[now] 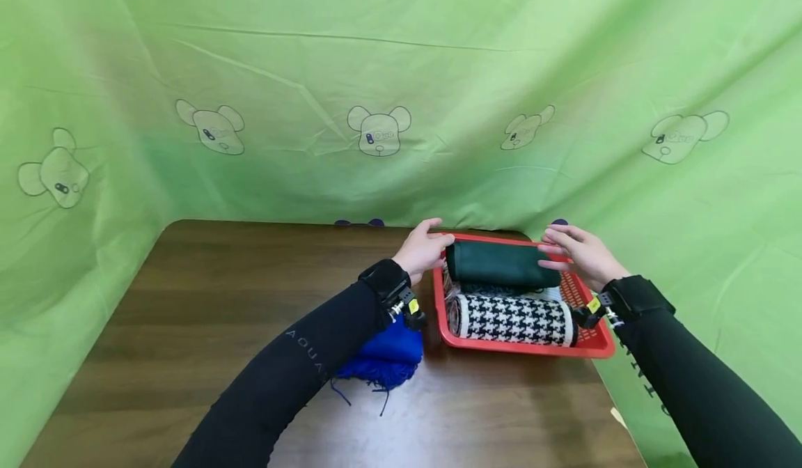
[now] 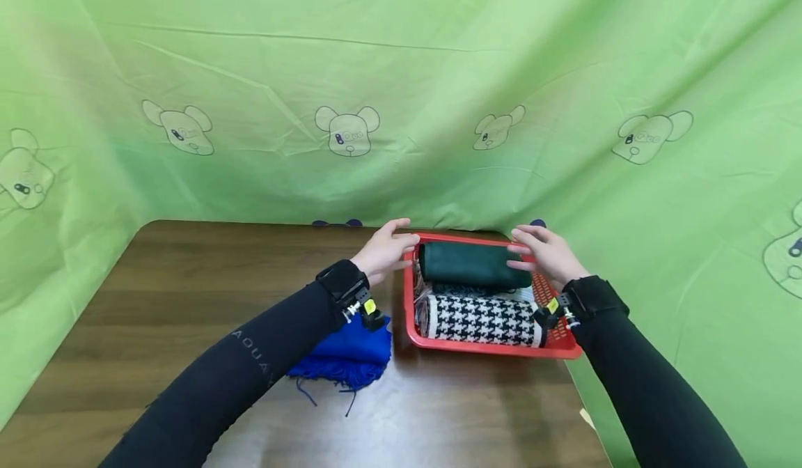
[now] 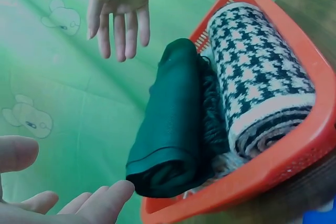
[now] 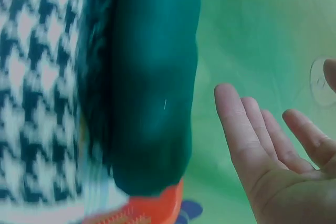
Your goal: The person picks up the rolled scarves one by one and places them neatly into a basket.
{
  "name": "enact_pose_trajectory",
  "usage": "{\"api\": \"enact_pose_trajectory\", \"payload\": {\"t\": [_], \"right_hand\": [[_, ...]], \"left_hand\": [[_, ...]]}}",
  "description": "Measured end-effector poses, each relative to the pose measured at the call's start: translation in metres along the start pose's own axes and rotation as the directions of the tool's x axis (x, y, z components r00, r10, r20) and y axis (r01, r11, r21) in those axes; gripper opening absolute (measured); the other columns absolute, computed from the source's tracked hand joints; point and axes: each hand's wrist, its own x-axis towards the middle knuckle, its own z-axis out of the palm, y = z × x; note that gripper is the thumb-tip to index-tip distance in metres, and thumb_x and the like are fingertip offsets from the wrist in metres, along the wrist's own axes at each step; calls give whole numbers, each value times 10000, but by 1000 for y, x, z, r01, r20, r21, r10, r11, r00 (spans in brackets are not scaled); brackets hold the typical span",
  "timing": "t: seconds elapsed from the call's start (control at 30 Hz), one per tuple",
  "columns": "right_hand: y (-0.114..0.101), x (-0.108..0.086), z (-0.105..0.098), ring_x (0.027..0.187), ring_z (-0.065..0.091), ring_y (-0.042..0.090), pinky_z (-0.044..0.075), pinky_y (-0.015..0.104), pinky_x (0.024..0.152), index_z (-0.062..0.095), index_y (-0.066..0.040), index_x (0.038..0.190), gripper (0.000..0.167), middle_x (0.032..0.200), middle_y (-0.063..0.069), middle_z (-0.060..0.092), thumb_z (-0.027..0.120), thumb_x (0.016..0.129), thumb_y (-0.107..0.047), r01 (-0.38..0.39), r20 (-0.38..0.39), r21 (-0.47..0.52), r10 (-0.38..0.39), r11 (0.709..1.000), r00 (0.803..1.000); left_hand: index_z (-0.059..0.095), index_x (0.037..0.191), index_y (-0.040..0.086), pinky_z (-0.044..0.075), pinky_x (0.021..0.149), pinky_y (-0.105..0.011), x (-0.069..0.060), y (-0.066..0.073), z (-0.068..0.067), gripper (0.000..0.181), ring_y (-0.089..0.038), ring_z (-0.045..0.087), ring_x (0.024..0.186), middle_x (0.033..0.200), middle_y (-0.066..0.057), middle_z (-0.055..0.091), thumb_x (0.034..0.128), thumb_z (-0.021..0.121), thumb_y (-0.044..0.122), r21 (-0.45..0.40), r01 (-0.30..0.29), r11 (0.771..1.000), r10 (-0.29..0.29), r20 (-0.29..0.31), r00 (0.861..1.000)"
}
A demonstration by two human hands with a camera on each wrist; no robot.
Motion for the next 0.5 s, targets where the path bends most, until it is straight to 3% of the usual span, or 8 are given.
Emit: {"api": "enact_pose_trajectory", "payload": {"t": [0.07, 0.13, 0.23, 0.5], "right_hand": [[0, 0, 9, 1056, 720, 78, 625, 314, 913, 461, -138, 1368, 296, 1140, -84, 698, 583, 1119, -242, 9, 10, 25, -9, 1000, 1000], [0, 0, 17, 1069, 721, 83, 621, 318, 927, 466, -136, 1374, 299, 1156, -76, 700, 580, 1120, -246, 21, 21, 42, -22, 999, 1000], [1, -1, 30, 1100, 720, 91, 617, 319, 940, 476, -129, 1379, 298, 1185, -66, 690, 572, 1124, -250, 49, 39, 52, -51, 997, 998], [5, -3, 68, 1179, 704, 140, 606, 343, 975, 488, -112, 1418, 324, 1245, -49, 703, 570, 1125, -225, 137, 67, 129, -147, 982, 987]], "left_hand": [[352, 1668, 140, 505, 1124, -490, -4, 1, -6, 607, -244, 628, 1248, 1584, -208, 493, 1108, 587, 156, 11, -3, 1000, 3, 8, 1000], [342, 1669, 131, 464, 1167, -527, -7, 3, -12, 609, -338, 533, 1419, 1601, -218, 472, 1111, 584, 157, 11, -7, 1000, 6, 22, 1000], [336, 1669, 128, 460, 1172, -520, -14, 4, -22, 605, -379, 477, 1476, 1606, -214, 471, 1116, 578, 167, 36, -15, 999, 14, 36, 999], [348, 1660, 114, 487, 1148, -501, -33, 9, -49, 602, -351, 510, 1456, 1607, -204, 479, 1111, 589, 170, 124, -63, 990, 59, 39, 998]]}}
